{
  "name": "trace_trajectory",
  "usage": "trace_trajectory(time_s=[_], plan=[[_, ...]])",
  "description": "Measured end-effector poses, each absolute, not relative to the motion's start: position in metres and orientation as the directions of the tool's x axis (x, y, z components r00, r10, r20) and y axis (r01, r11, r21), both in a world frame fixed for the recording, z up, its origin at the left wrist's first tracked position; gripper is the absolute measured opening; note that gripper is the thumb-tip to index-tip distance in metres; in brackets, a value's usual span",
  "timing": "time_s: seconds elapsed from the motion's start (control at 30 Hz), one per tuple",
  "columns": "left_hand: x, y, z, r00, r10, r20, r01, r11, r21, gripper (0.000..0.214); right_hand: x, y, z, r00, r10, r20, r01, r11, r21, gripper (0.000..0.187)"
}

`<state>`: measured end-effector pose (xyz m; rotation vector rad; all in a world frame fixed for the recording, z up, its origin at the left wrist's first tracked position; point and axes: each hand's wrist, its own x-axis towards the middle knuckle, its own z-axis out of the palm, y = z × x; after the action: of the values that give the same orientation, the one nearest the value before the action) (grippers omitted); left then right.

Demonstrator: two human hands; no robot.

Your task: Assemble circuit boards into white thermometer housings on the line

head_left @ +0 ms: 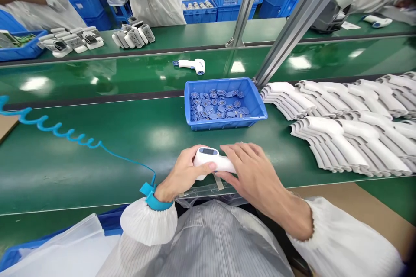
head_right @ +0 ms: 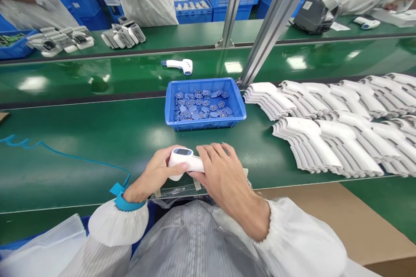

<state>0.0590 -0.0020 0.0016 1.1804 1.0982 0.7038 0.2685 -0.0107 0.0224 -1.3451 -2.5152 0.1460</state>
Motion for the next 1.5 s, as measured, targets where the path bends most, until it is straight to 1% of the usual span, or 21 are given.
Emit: trace_trajectory(time_s=[0.07, 0.13, 0.2, 0.27, 0.37, 0.47, 0.53, 0.63, 0.7, 0.77, 0.83, 0.9, 0.97, 1.07, 1.13, 1.2, 1.27, 1.3, 1.37, 1.43, 1.5], plan=[[0.058, -0.004, 0.001, 0.360, 0.901, -0.243, 0.156, 0.199, 0.967, 0.039, 0.275, -0.005, 0.020, -0.484, 0.875, -0.008, 0.766, 0.419, -0.487, 0.030], [0.058, -0.005, 0.001, 0.335, 0.913, -0.233, 0.223, 0.164, 0.961, 0.039, 0.279, 0.002, 0.021, -0.456, 0.883, -0.109, 0.681, 0.267, -0.682, 0.028], [0.060, -0.006, 0.004, 0.271, 0.933, -0.235, 0.279, 0.158, 0.947, 0.038, 0.271, 0.008, 0.025, -0.396, 0.917, -0.051, 0.572, 0.203, -0.795, 0.028], [0.064, -0.006, 0.007, 0.231, 0.950, -0.209, 0.273, 0.143, 0.951, 0.036, 0.250, 0.014, 0.030, -0.304, 0.952, 0.045, 0.516, 0.204, -0.832, 0.026], [0.069, -0.005, 0.011, 0.264, 0.953, -0.149, 0.247, 0.083, 0.966, 0.030, 0.210, 0.021, 0.032, -0.143, 0.971, 0.192, 0.630, 0.239, -0.739, 0.044], [0.073, -0.007, 0.008, 0.339, 0.931, -0.132, 0.411, -0.020, 0.911, 0.006, 0.186, 0.024, 0.024, -0.130, 0.924, 0.360, 0.759, 0.326, -0.564, 0.051], [0.074, -0.010, 0.003, 0.345, 0.934, -0.098, 0.535, -0.109, 0.838, 0.003, 0.183, 0.024, 0.017, -0.160, 0.892, 0.424, 0.778, 0.378, -0.502, 0.050], [0.074, -0.014, -0.003, 0.318, 0.946, -0.055, 0.599, -0.156, 0.785, 0.007, 0.185, 0.022, 0.013, -0.123, 0.872, 0.474, 0.772, 0.384, -0.506, 0.050], [0.071, -0.013, -0.001, 0.329, 0.941, -0.072, 0.529, -0.120, 0.840, 0.013, 0.188, 0.022, 0.016, -0.044, 0.872, 0.488, 0.762, 0.345, -0.547, 0.052], [0.066, -0.012, 0.003, 0.337, 0.934, -0.123, 0.443, -0.042, 0.896, 0.021, 0.192, 0.022, 0.022, 0.070, 0.877, 0.476, 0.736, 0.277, -0.618, 0.053], [0.064, -0.013, 0.006, 0.322, 0.930, -0.176, 0.434, 0.020, 0.901, 0.028, 0.196, 0.022, 0.026, 0.116, 0.905, 0.409, 0.707, 0.214, -0.674, 0.052], [0.067, -0.015, 0.006, 0.295, 0.940, -0.172, 0.484, 0.008, 0.875, 0.028, 0.199, 0.020, 0.028, 0.061, 0.945, 0.321, 0.713, 0.184, -0.677, 0.052], [0.073, -0.018, 0.004, 0.258, 0.959, -0.119, 0.544, -0.043, 0.838, 0.022, 0.199, 0.017, 0.027, 0.004, 0.964, 0.265, 0.745, 0.174, -0.644, 0.055], [0.080, -0.020, 0.004, 0.215, 0.975, -0.059, 0.580, -0.079, 0.811, 0.018, 0.196, 0.015, 0.028, 0.005, 0.964, 0.266, 0.773, 0.165, -0.613, 0.059], [0.071, -0.019, 0.011, 0.214, 0.974, -0.077, 0.557, -0.057, 0.829, 0.018, 0.199, 0.021, 0.035, -0.064, 0.974, 0.215, 0.744, 0.190, -0.641, 0.060], [0.051, -0.019, 0.022, 0.213, 0.970, -0.119, 0.577, -0.026, 0.817, 0.025, 0.207, 0.039, 0.046, -0.158, 0.977, 0.144, 0.675, 0.213, -0.706, 0.059], [0.022, -0.020, 0.033, 0.204, 0.968, -0.148, 0.655, -0.023, 0.755, 0.030, 0.222, 0.070, 0.054, -0.225, 0.966, 0.130, 0.654, 0.248, -0.715, 0.050], [0.008, -0.020, 0.036, 0.187, 0.972, -0.143, 0.699, -0.029, 0.714, 0.028, 0.229, 0.089, 0.055, -0.254, 0.955, 0.151, 0.689, 0.289, -0.665, 0.042], [-0.014, -0.020, 0.038, 0.137, 0.988, -0.075, 0.787, -0.062, 0.613, 0.027, 0.239, 0.128, 0.051, -0.378, 0.911, 0.166, 0.775, 0.410, -0.482, 0.027], [-0.022, -0.017, 0.035, 0.153, 0.988, 0.035, 0.880, -0.152, 0.451, 0.040, 0.240, 0.163, 0.040, -0.484, 0.869, 0.103, 0.776, 0.481, -0.408, 0.025], [-0.016, -0.013, 0.029, 0.277, 0.958, 0.071, 0.932, -0.286, 0.222, 0.036, 0.233, 0.186, 0.028, -0.548, 0.836, 0.027, 0.767, 0.515, -0.383, 0.024]])
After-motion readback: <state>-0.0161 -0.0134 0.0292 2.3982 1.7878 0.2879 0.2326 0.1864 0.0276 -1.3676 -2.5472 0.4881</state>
